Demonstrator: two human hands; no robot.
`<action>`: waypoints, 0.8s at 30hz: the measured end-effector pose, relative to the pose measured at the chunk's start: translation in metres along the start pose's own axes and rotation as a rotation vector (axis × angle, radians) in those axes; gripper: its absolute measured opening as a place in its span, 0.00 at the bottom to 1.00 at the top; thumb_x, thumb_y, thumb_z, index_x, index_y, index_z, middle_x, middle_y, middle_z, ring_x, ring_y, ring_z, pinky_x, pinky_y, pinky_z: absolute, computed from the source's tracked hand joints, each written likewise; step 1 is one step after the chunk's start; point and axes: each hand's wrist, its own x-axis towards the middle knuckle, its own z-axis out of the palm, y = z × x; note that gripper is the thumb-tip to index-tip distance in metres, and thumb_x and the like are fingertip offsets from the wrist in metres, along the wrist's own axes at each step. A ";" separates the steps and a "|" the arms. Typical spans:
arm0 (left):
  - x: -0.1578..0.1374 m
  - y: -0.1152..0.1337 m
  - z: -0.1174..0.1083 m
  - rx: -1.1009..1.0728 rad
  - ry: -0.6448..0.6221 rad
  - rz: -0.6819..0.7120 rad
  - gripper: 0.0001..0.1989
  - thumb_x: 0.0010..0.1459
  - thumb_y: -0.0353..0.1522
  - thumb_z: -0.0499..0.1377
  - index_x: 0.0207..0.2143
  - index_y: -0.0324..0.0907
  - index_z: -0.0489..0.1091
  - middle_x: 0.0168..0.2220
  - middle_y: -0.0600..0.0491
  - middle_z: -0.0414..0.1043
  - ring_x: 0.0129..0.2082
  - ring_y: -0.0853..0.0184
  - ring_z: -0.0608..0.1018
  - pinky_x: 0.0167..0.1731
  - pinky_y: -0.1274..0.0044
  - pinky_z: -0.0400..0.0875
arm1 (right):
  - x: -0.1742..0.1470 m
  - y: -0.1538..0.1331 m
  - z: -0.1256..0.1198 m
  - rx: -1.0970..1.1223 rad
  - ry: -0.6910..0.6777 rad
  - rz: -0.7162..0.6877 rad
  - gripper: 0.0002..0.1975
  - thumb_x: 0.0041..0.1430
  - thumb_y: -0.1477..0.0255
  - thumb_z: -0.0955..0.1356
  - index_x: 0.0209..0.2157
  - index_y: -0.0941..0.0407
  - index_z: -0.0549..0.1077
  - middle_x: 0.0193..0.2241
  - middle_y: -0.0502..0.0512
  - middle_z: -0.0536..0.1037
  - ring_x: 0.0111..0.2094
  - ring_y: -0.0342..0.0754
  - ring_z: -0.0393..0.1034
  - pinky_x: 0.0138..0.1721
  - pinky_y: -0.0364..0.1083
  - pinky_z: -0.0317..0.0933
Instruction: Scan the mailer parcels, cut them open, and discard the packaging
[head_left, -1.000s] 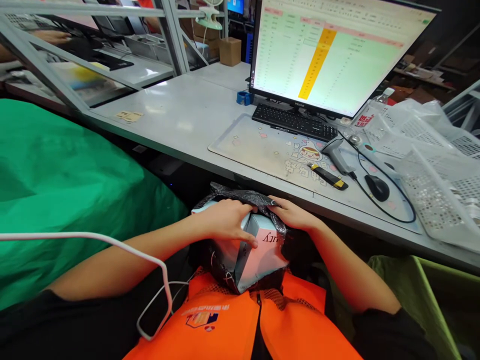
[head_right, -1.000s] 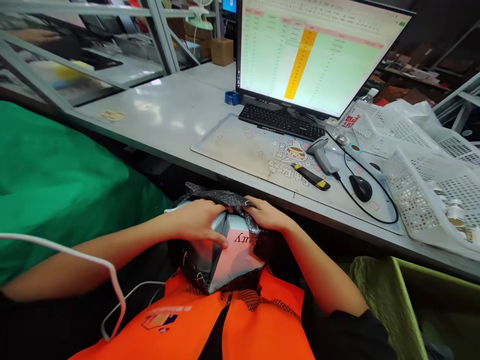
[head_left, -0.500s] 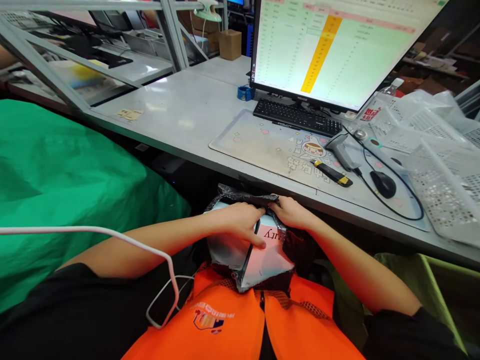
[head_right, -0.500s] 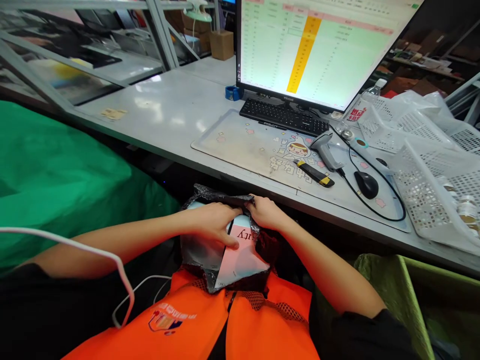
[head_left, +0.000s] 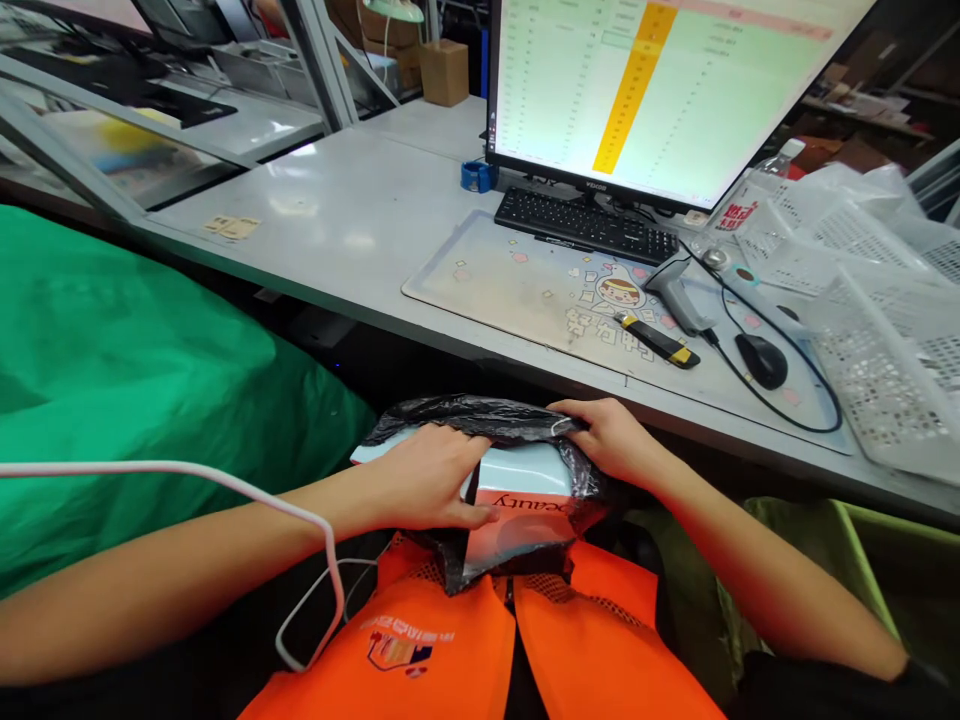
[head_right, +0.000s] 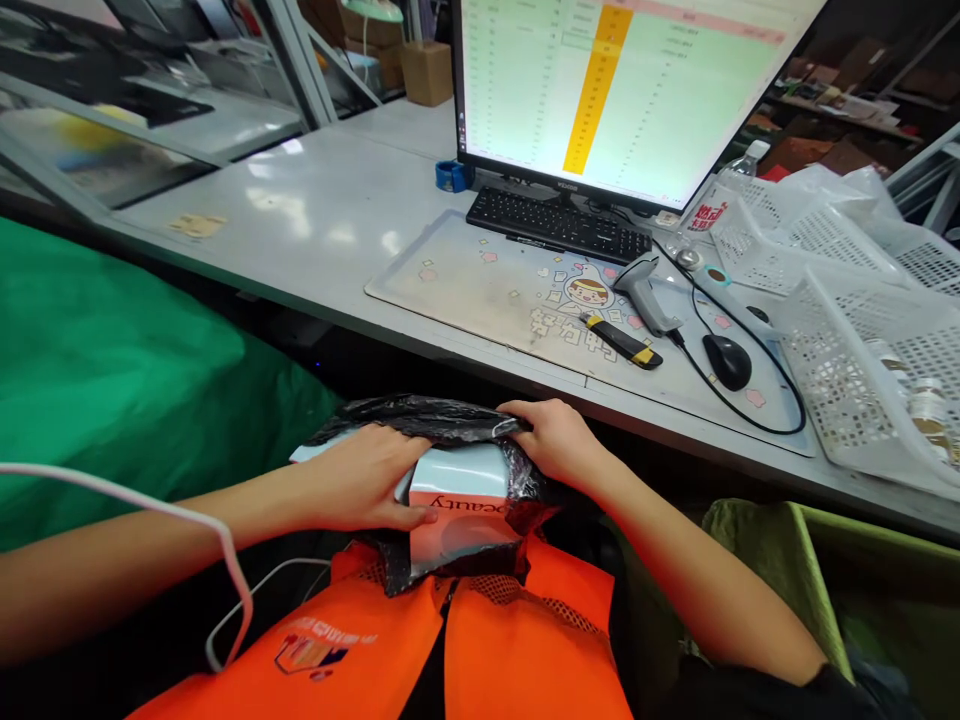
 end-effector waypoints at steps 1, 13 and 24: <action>0.000 -0.004 0.002 -0.012 -0.007 -0.026 0.28 0.59 0.51 0.65 0.50 0.38 0.75 0.48 0.39 0.81 0.49 0.43 0.82 0.49 0.61 0.76 | -0.010 -0.002 0.002 -0.036 0.050 0.040 0.20 0.66 0.66 0.68 0.58 0.48 0.79 0.52 0.55 0.82 0.53 0.58 0.76 0.60 0.56 0.67; 0.007 -0.002 0.010 0.038 0.050 0.104 0.37 0.60 0.50 0.65 0.65 0.38 0.68 0.61 0.37 0.73 0.58 0.45 0.77 0.55 0.66 0.71 | -0.023 0.058 0.060 0.404 0.551 0.256 0.26 0.65 0.46 0.64 0.35 0.55 0.75 0.34 0.56 0.78 0.39 0.53 0.71 0.46 0.50 0.66; -0.009 0.020 0.016 0.289 0.239 0.486 0.35 0.54 0.51 0.72 0.52 0.36 0.69 0.44 0.45 0.75 0.42 0.52 0.75 0.47 0.62 0.65 | -0.005 0.067 0.101 0.518 0.169 0.358 0.23 0.61 0.50 0.67 0.30 0.56 0.79 0.25 0.55 0.77 0.34 0.55 0.72 0.38 0.52 0.70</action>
